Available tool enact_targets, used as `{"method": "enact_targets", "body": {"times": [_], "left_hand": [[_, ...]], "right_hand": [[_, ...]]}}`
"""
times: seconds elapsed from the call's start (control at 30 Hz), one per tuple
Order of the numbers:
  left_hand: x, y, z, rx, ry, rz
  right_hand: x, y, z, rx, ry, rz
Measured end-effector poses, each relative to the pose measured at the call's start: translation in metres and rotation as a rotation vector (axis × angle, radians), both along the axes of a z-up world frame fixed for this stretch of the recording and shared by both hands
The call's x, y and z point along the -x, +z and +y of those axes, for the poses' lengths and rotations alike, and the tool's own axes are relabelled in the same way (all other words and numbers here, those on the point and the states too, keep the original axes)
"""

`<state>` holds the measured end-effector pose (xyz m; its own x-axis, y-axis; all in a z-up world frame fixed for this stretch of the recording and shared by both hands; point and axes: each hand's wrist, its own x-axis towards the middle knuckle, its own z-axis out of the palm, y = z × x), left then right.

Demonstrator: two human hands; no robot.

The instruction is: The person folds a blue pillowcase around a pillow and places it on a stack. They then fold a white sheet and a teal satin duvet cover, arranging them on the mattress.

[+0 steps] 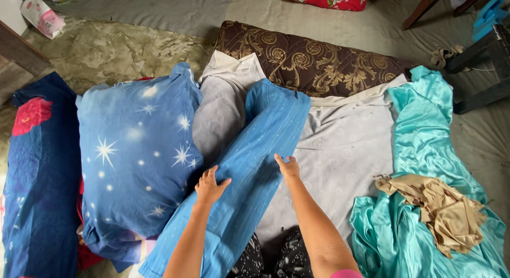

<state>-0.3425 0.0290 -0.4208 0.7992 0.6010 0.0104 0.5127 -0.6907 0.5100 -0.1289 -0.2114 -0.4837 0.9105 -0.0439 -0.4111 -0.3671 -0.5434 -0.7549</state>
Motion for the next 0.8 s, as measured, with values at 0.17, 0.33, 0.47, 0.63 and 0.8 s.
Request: {"method": "enact_targets", "body": {"times": [0.17,0.33,0.47,0.63,0.8], "left_hand": [[0.003,-0.002,0.018,0.093,0.037,-0.013],[0.021,0.010,0.039,0.362,0.033,-0.112],[0.047,0.008,0.050,0.349,0.018,-0.154],[0.096,-0.007,0.067,0.283,0.081,-0.119],[0.138,-0.019,0.072,0.133,0.137,-0.033]], "right_hand": [[-0.012,-0.015,0.026,0.069,0.104,0.063],[-0.011,-0.019,0.041,0.266,0.287,-0.170],[0.005,-0.011,0.042,0.271,0.389,-0.207],[0.058,0.013,0.024,0.056,0.830,0.098],[0.101,0.006,0.019,-0.058,0.837,0.030]]}}
